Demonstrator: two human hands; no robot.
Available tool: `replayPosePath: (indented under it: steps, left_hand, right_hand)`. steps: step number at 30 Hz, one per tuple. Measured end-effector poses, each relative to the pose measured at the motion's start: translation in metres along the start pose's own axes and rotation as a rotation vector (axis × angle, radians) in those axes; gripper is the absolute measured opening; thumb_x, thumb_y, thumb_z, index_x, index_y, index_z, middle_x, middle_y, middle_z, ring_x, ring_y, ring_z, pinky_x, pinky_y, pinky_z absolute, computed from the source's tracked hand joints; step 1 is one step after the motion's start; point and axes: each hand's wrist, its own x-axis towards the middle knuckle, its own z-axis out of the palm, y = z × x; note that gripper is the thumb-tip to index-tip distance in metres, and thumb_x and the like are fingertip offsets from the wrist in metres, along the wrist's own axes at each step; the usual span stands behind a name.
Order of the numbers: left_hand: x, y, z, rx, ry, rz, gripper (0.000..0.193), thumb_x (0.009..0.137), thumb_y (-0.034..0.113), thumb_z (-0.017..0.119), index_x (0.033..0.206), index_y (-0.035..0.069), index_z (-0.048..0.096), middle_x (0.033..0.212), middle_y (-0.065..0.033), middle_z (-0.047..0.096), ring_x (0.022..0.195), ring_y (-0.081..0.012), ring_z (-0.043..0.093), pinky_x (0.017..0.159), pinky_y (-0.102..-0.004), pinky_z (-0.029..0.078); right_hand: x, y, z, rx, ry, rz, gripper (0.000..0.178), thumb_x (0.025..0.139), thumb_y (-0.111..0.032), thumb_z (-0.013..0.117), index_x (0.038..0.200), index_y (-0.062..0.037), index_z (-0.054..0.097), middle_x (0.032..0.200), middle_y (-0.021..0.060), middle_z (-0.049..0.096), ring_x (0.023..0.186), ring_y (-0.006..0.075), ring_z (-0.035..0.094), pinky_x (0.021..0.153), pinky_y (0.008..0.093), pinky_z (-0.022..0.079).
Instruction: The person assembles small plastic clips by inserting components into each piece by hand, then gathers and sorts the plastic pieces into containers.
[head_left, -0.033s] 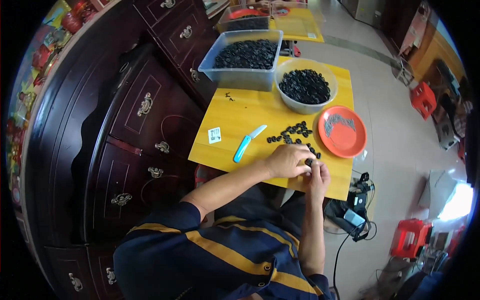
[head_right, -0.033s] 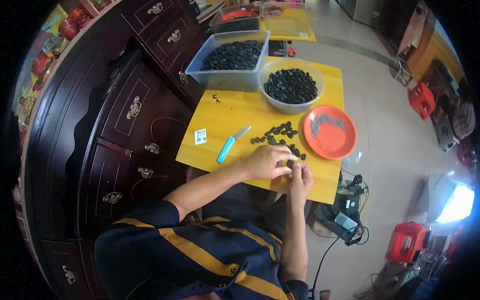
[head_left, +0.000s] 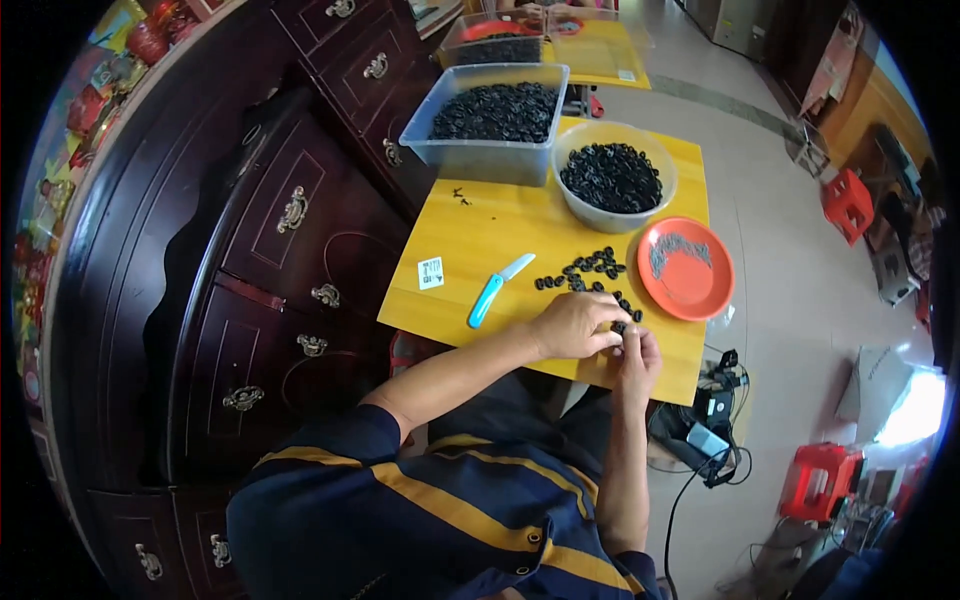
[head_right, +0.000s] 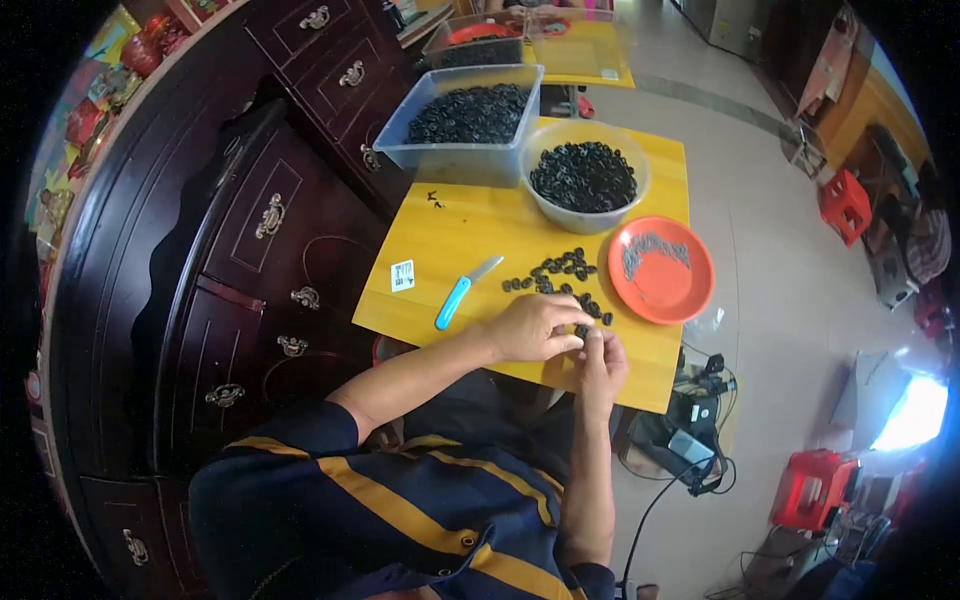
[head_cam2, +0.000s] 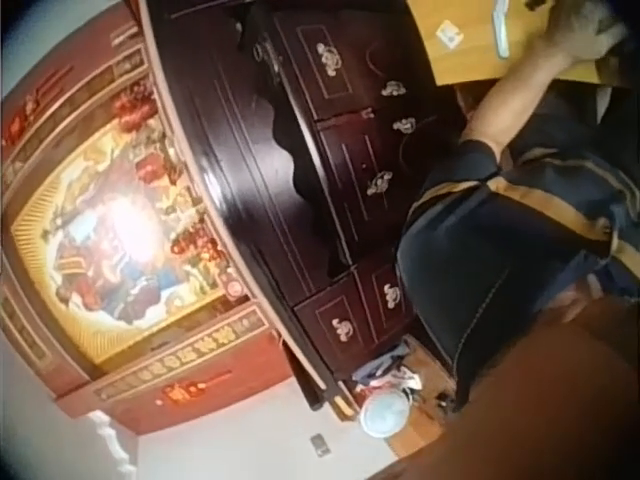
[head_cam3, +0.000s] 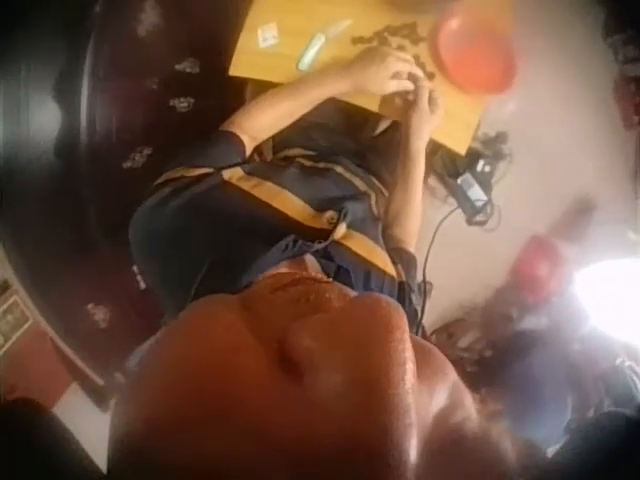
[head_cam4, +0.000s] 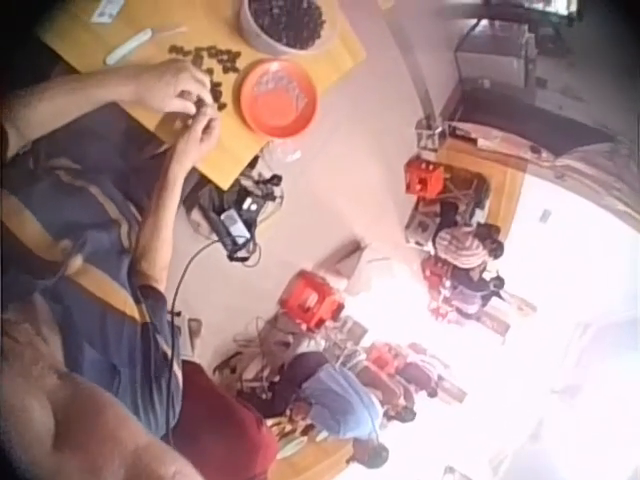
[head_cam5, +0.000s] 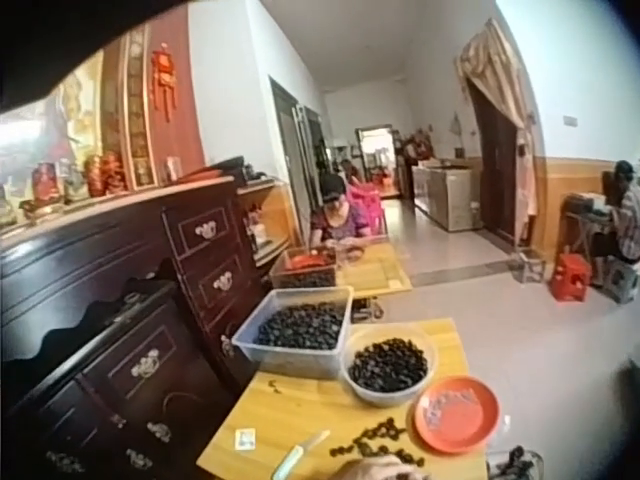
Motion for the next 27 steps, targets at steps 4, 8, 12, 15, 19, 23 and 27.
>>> replayPosePath:
  steps: [4,8,12,15,19,23,27]
  left_hand:
    - [-0.003,-0.017,0.001,0.038,0.023,0.053,0.017,0.081,0.016,0.069,0.095,0.006,0.068,0.082,-0.0083,0.066,0.071,-0.0254,0.065,0.066,-0.037,0.052]
    - [-0.006,-0.021,-0.009,-0.098,-0.147,-0.141,0.012,0.082,0.015,0.068,0.089,0.006,0.066,0.075,-0.0084,0.066,0.07,-0.0254,0.066,0.065,-0.037,0.051]
    - [0.004,-0.052,-0.048,0.044,-0.411,-0.057,0.01,0.079,0.01,0.065,0.088,0.007,0.068,0.079,-0.0098,0.069,0.069,-0.0244,0.066,0.066,-0.0376,0.051]
    - [0.027,-0.052,-0.113,0.243,-0.193,-0.291,0.011,0.078,0.008,0.064,0.088,0.006,0.069,0.08,-0.0116,0.069,0.074,-0.0242,0.067,0.069,-0.0359,0.052]
    - [0.052,-0.07,-0.191,0.591,0.547,-0.06,0.021,0.083,0.011,0.067,0.104,0.007,0.068,0.087,-0.0119,0.068,0.072,-0.0252,0.066,0.068,-0.0369,0.053]
    - [0.064,-0.049,-0.177,0.468,0.532,-0.029,0.027,0.08,0.008,0.072,0.107,0.007,0.067,0.089,-0.0099,0.067,0.066,-0.0201,0.064,0.063,-0.0324,0.052]
    - [0.061,-0.042,-0.098,0.19,0.249,-0.034,0.008,0.081,0.009,0.07,0.088,0.006,0.071,0.084,-0.0095,0.069,0.071,-0.0233,0.067,0.065,-0.0338,0.053]
  right_hand:
    - [0.0,0.002,0.003,-0.122,-0.059,-0.012,0.017,0.1,-0.018,0.06,0.095,-0.0024,0.065,0.077,-0.0034,0.06,0.067,0.0032,0.051,0.061,0.0185,0.041]
    - [-0.004,-0.001,0.009,-0.237,-0.153,-0.024,0.019,0.1,-0.017,0.06,0.096,0.0006,0.066,0.077,-0.0018,0.062,0.069,0.0041,0.052,0.062,0.0198,0.042]
    - [0.0,0.002,-0.006,-0.43,-0.069,-0.157,0.017,0.097,-0.015,0.063,0.092,0.0002,0.067,0.075,-0.0005,0.063,0.069,0.0071,0.055,0.065,0.0233,0.046]
    - [0.004,-0.017,-0.011,-0.74,0.032,-0.37,0.013,0.093,-0.013,0.066,0.091,-0.0004,0.067,0.072,0.0044,0.063,0.067,0.0091,0.056,0.064,0.0253,0.048]
    - [0.014,-0.023,-0.017,-0.86,0.096,-0.556,0.008,0.087,-0.006,0.069,0.094,-0.0016,0.066,0.08,0.0111,0.065,0.062,0.0186,0.062,0.059,0.0302,0.05]
    - [0.021,-0.023,-0.032,-1.0,0.17,-0.584,0.01,0.085,-0.005,0.069,0.094,-0.0038,0.065,0.082,0.012,0.065,0.063,0.023,0.063,0.059,0.0332,0.05]
    - [0.023,-0.02,-0.036,-1.026,0.18,-0.557,0.011,0.085,-0.008,0.068,0.095,-0.0072,0.064,0.081,0.0118,0.065,0.067,0.0274,0.065,0.062,0.0375,0.051]
